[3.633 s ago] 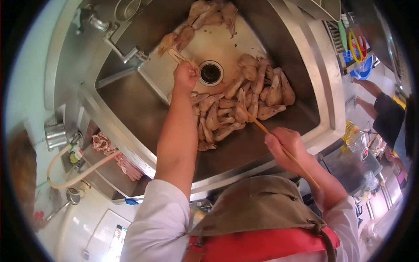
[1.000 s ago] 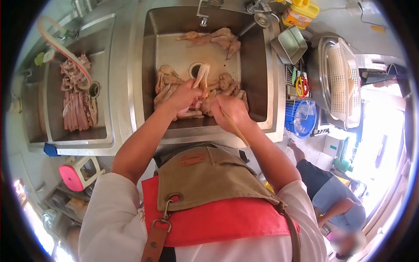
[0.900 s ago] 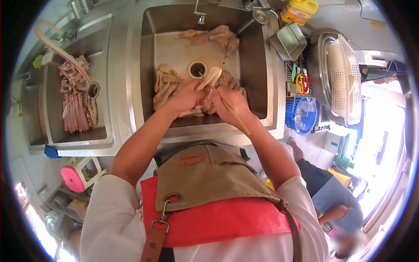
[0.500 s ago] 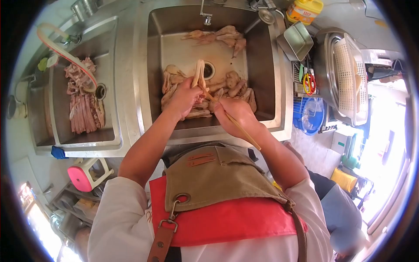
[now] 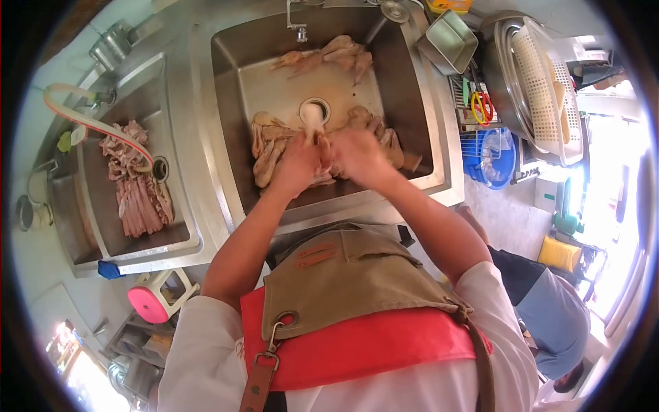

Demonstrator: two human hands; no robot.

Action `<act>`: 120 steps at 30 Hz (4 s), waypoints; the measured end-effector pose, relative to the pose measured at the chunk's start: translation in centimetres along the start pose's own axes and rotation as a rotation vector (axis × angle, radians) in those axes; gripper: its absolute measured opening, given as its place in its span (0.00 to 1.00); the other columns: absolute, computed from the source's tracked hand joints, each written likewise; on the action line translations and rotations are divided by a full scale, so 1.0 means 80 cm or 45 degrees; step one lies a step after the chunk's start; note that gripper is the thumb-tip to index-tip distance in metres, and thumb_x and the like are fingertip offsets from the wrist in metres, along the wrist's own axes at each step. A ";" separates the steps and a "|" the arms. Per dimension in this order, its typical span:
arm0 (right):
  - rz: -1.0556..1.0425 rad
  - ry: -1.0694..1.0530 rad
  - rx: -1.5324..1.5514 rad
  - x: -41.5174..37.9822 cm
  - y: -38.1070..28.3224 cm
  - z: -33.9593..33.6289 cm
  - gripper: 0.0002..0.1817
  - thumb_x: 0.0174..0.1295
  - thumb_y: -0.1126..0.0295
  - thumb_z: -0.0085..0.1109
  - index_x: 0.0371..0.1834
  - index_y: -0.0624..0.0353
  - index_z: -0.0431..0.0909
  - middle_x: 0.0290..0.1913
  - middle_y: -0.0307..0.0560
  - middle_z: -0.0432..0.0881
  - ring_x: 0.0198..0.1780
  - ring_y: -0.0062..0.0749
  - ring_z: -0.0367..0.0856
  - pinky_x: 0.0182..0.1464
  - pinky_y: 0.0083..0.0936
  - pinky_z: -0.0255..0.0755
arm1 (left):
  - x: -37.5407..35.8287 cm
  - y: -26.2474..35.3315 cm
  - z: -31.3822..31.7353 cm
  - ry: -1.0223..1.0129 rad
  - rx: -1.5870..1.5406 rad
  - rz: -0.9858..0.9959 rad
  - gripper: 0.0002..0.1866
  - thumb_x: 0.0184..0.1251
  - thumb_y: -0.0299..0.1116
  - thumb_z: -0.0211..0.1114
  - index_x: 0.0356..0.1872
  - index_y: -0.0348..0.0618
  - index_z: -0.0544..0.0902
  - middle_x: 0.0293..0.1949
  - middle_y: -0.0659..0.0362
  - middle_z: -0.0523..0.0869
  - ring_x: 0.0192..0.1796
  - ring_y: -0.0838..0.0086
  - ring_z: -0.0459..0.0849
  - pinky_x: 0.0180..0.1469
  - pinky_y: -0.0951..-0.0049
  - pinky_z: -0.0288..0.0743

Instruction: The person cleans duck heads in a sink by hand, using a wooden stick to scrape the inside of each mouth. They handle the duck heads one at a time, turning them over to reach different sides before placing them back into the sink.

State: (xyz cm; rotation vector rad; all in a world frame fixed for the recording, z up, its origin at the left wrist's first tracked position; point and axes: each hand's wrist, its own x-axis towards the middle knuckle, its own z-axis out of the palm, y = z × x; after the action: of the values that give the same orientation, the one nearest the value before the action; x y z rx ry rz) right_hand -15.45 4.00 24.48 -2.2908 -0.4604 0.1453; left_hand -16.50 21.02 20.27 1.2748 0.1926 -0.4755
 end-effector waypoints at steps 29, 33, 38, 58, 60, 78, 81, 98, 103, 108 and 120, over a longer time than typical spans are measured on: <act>0.204 -0.418 -0.167 -0.038 0.039 0.026 0.13 0.64 0.61 0.51 0.30 0.57 0.79 0.28 0.55 0.82 0.33 0.55 0.83 0.36 0.44 0.77 | 0.031 -0.069 -0.025 -0.310 0.445 -0.806 0.28 0.61 0.26 0.62 0.64 0.39 0.68 0.39 0.50 0.84 0.37 0.65 0.82 0.34 0.68 0.76; 0.447 -0.164 0.157 -0.059 0.056 0.024 0.13 0.66 0.63 0.52 0.30 0.60 0.78 0.26 0.60 0.80 0.34 0.60 0.81 0.38 0.44 0.75 | 0.061 -0.171 -0.067 -0.374 1.744 0.004 0.29 0.61 0.31 0.64 0.64 0.34 0.69 0.52 0.42 0.82 0.55 0.52 0.80 0.55 0.58 0.74; 0.602 -0.160 0.473 -0.070 0.075 -0.018 0.13 0.66 0.66 0.53 0.28 0.63 0.75 0.24 0.61 0.77 0.32 0.61 0.78 0.34 0.46 0.71 | 0.174 -0.154 -0.076 -0.950 1.824 -0.722 0.30 0.59 0.38 0.67 0.58 0.29 0.74 0.54 0.40 0.81 0.57 0.53 0.80 0.60 0.61 0.72; 1.011 0.091 1.009 -0.058 0.131 -0.057 0.14 0.68 0.71 0.53 0.24 0.67 0.70 0.21 0.56 0.70 0.22 0.50 0.69 0.27 0.39 0.65 | 0.533 -0.151 -0.035 0.804 -0.531 -0.668 0.19 0.75 0.39 0.45 0.61 0.42 0.71 0.64 0.51 0.71 0.66 0.55 0.68 0.59 0.41 0.73; 0.924 0.100 0.922 -0.050 0.125 -0.059 0.13 0.67 0.72 0.53 0.24 0.66 0.70 0.21 0.55 0.69 0.22 0.51 0.69 0.27 0.39 0.65 | 0.491 -0.153 -0.044 0.649 -0.503 -0.679 0.15 0.75 0.37 0.43 0.51 0.41 0.74 0.53 0.51 0.76 0.58 0.56 0.73 0.59 0.42 0.73; -0.065 0.100 0.246 -0.056 -0.034 -0.064 0.10 0.62 0.75 0.57 0.23 0.64 0.71 0.21 0.57 0.74 0.23 0.57 0.75 0.26 0.44 0.68 | 0.054 0.008 -0.022 -0.241 -0.335 -0.486 0.31 0.54 0.14 0.57 0.63 0.43 0.70 0.40 0.53 0.81 0.32 0.72 0.76 0.35 0.69 0.71; -0.156 0.078 0.060 -0.075 -0.060 -0.065 0.09 0.60 0.74 0.57 0.23 0.63 0.71 0.20 0.54 0.74 0.24 0.54 0.77 0.26 0.44 0.70 | 0.020 0.033 -0.011 -0.330 -0.346 -0.376 0.31 0.53 0.14 0.56 0.63 0.42 0.68 0.38 0.54 0.80 0.33 0.71 0.77 0.33 0.69 0.70; -0.247 0.088 -0.399 -0.080 -0.082 -0.024 0.11 0.64 0.65 0.54 0.25 0.56 0.77 0.25 0.52 0.81 0.28 0.44 0.83 0.31 0.38 0.74 | -0.086 0.064 0.035 -0.190 -0.494 -0.347 0.10 0.64 0.28 0.53 0.43 0.38 0.79 0.33 0.57 0.83 0.32 0.72 0.81 0.36 0.64 0.80; 0.166 0.083 0.768 -0.071 -0.064 -0.025 0.14 0.67 0.67 0.49 0.26 0.62 0.76 0.21 0.48 0.76 0.23 0.29 0.75 0.27 0.26 0.66 | -0.082 0.057 0.047 -0.040 -0.637 -0.012 0.11 0.63 0.24 0.54 0.46 0.37 0.77 0.36 0.55 0.83 0.37 0.70 0.83 0.39 0.66 0.78; 0.835 -0.032 1.482 -0.066 -0.066 -0.076 0.15 0.64 0.64 0.51 0.21 0.58 0.73 0.16 0.38 0.69 0.16 0.23 0.63 0.20 0.24 0.57 | -0.074 0.049 0.070 0.032 -0.245 0.056 0.16 0.61 0.21 0.56 0.51 0.36 0.72 0.35 0.56 0.82 0.35 0.71 0.82 0.37 0.69 0.78; 0.075 -0.184 0.937 -0.041 0.008 -0.130 0.20 0.67 0.58 0.47 0.23 0.62 0.74 0.18 0.38 0.71 0.19 0.24 0.68 0.22 0.27 0.62 | -0.074 0.081 0.117 0.087 -0.185 -0.122 0.21 0.57 0.19 0.55 0.55 0.42 0.73 0.35 0.57 0.81 0.33 0.71 0.81 0.29 0.67 0.77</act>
State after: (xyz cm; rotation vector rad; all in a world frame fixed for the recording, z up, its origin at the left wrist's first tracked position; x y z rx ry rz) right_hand -15.77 -4.68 31.03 -1.5751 -0.3369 0.4345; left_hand -20.00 14.91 30.94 1.1436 0.3410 -0.4911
